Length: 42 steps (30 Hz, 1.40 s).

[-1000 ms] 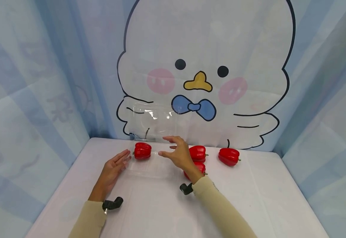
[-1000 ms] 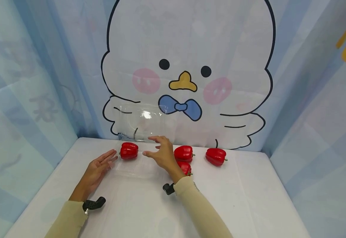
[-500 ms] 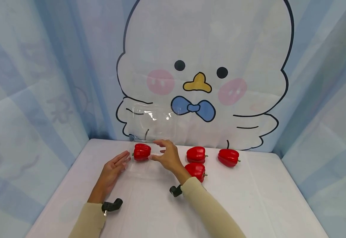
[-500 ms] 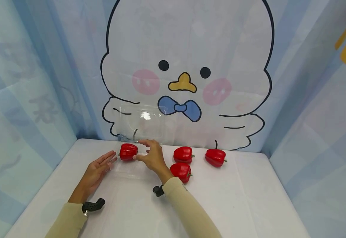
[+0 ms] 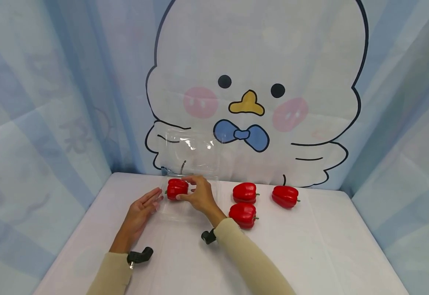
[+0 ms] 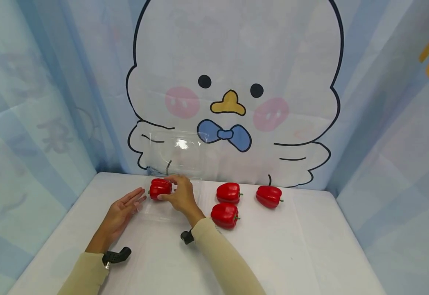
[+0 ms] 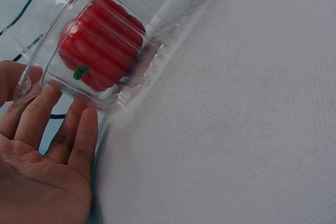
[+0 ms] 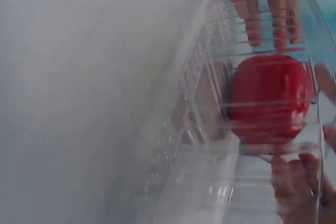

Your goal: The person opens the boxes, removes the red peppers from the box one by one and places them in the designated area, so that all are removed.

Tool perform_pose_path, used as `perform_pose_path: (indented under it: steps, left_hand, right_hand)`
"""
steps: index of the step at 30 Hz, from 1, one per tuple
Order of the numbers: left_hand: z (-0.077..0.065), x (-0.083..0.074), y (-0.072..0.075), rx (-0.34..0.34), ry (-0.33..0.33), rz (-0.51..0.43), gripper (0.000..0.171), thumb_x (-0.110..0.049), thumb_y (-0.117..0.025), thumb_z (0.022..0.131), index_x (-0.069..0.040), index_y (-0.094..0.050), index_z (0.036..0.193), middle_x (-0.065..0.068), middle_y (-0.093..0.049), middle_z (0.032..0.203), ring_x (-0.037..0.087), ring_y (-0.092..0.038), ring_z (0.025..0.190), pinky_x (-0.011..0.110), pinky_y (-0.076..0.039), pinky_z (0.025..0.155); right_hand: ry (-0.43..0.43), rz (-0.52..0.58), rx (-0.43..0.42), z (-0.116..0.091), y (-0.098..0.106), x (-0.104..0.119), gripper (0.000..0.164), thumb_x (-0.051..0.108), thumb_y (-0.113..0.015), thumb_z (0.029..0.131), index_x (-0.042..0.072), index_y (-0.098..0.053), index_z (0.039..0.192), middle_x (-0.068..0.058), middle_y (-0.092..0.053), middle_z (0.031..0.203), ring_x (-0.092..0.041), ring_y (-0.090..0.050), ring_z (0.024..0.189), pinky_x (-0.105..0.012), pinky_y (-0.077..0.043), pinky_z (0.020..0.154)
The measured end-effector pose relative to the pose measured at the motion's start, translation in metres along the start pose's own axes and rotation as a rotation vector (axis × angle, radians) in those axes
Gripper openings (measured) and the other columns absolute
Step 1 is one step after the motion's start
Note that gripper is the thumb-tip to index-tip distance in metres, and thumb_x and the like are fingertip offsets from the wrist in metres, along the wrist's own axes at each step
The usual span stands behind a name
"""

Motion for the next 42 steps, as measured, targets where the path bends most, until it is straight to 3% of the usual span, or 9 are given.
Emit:
perform_pose_path:
  steps: [9,25,34,42]
  left_hand:
    - [0.001,0.002,0.000,0.007,-0.004,-0.007,0.062,-0.007,-0.054,0.110,-0.013,-0.032,0.168,0.002,-0.036,0.174,0.024,-0.040,0.158,0.029,-0.040,0.120]
    - [0.001,0.002,0.000,-0.008,-0.006,-0.020,0.062,-0.002,-0.053,0.109,-0.011,-0.034,0.167,0.004,-0.036,0.174,0.025,-0.041,0.158,0.031,-0.038,0.121]
    - [0.000,0.001,0.001,-0.012,-0.009,-0.020,0.061,-0.005,-0.054,0.110,-0.012,-0.034,0.167,0.003,-0.036,0.174,0.024,-0.042,0.157,0.030,-0.039,0.121]
    - [0.000,0.001,-0.001,-0.008,-0.015,-0.028,0.061,-0.003,-0.053,0.109,-0.010,-0.034,0.167,0.004,-0.037,0.174,0.025,-0.042,0.157,0.024,-0.041,0.117]
  right_hand:
    - [0.000,-0.047,-0.010,0.009,-0.012,0.002,0.058,0.021,-0.093,0.084,0.020,-0.071,0.137,-0.006,-0.064,0.136,-0.029,-0.059,0.131,-0.040,-0.062,0.103]
    - [-0.013,-0.135,-0.028,0.015,-0.025,0.004,0.062,0.016,-0.093,0.082,0.019,-0.071,0.139,-0.011,-0.058,0.141,-0.029,-0.049,0.139,-0.045,-0.062,0.103]
    - [-0.017,-0.136,-0.051,0.016,-0.024,0.002,0.059,0.017,-0.093,0.083,0.021,-0.073,0.137,-0.008,-0.062,0.136,-0.027,-0.053,0.133,-0.042,-0.062,0.102]
    - [-0.028,-0.172,-0.039,0.018,-0.029,0.002,0.067,0.024,-0.095,0.080,0.018,-0.069,0.142,-0.011,-0.060,0.140,-0.029,-0.050,0.137,-0.045,-0.061,0.104]
Point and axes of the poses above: each hand's wrist, its own z-axis towards the middle knuckle, its own y-axis out of the back of the hand, x = y × z, the point moved 7 cm from there along z, towards the middle knuckle
